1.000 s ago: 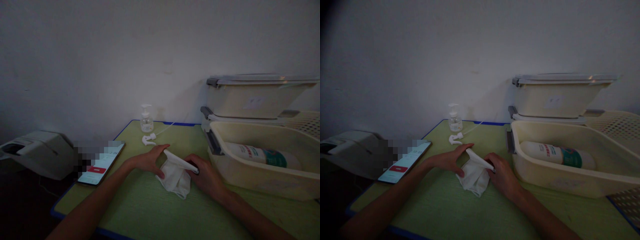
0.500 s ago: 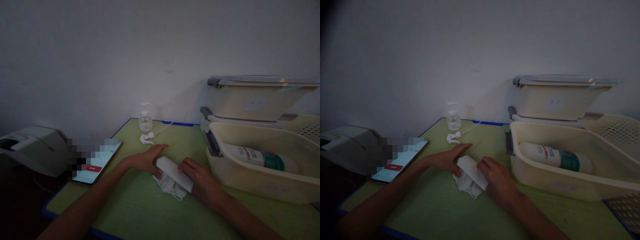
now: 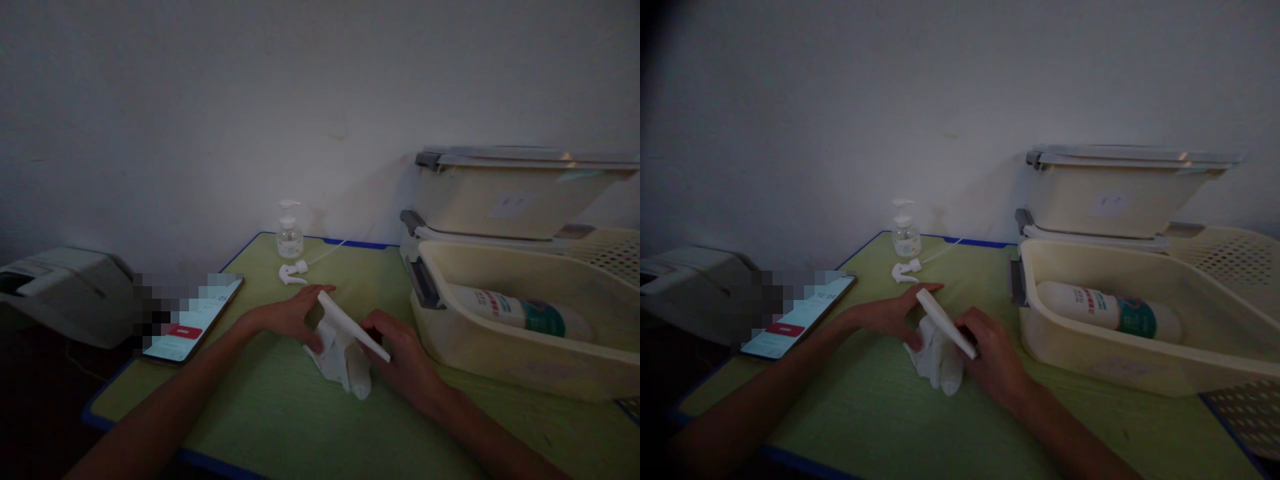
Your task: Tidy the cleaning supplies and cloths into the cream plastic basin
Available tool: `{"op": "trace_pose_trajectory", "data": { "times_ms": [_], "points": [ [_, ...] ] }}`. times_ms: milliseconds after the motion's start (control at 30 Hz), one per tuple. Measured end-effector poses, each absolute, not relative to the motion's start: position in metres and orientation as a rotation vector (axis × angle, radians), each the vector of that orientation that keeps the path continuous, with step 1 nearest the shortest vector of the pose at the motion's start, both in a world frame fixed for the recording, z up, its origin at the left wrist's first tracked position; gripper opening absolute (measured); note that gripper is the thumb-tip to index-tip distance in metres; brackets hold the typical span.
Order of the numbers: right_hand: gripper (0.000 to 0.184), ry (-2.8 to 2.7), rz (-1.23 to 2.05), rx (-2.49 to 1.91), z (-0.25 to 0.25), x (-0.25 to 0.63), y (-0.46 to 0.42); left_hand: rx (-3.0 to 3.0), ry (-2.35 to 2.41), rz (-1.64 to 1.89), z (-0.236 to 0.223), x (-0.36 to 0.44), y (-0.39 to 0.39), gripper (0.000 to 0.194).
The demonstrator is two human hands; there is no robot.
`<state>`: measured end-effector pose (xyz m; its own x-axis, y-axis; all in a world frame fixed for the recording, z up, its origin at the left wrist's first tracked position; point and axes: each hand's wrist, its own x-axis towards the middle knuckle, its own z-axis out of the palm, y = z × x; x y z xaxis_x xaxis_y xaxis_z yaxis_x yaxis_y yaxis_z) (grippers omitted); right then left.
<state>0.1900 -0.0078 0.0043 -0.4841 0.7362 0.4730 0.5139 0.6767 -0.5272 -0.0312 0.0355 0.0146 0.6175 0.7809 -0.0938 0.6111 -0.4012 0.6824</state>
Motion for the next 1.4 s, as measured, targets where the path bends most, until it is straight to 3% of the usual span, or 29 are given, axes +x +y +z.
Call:
{"op": "trace_pose_trajectory", "data": {
  "times_ms": [200,300,533,633,700,800,867,1100,1233,1400],
  "points": [
    [0.017,-2.507,-0.119,-0.697,0.006,0.195,-0.012,2.288,0.928,0.347,0.01,-0.037,0.041,0.104],
    [0.019,-2.512,-0.212,-0.723,0.009,0.196,-0.012,2.294,0.923,0.375,0.012,-0.035,0.04,0.1],
    [0.011,-2.146,0.452,-1.158,0.003,0.194,0.004,2.211,1.029,0.328,0.017,-0.031,0.036,0.11],
    [0.007,-2.0,0.633,-1.353,0.0,0.197,0.012,2.247,1.023,0.464,0.022,-0.033,0.036,0.103],
    [0.009,-1.951,0.666,-1.425,-0.001,0.199,0.016,2.288,0.983,0.651,0.03,-0.031,0.033,0.079],
    [0.009,-1.941,0.656,-1.447,-0.002,0.2,0.016,2.29,0.856,0.825,0.043,-0.022,0.022,0.028],
    [0.008,-1.941,0.635,-1.451,-0.001,0.199,0.016,2.293,0.74,0.745,0.046,-0.012,0.012,0.014],
    [0.006,-1.943,0.629,-1.472,0.001,0.197,0.016,2.349,0.645,0.254,0.026,0.007,0.002,0.015],
    [0.005,-1.946,0.63,-1.46,0.002,0.198,0.015,2.412,0.713,0.242,0.02,0.003,0.005,0.049],
    [0.004,-1.952,0.61,-1.454,0.002,0.197,0.014,2.351,0.663,0.296,0.03,-0.002,0.005,0.017]
  ]
}}
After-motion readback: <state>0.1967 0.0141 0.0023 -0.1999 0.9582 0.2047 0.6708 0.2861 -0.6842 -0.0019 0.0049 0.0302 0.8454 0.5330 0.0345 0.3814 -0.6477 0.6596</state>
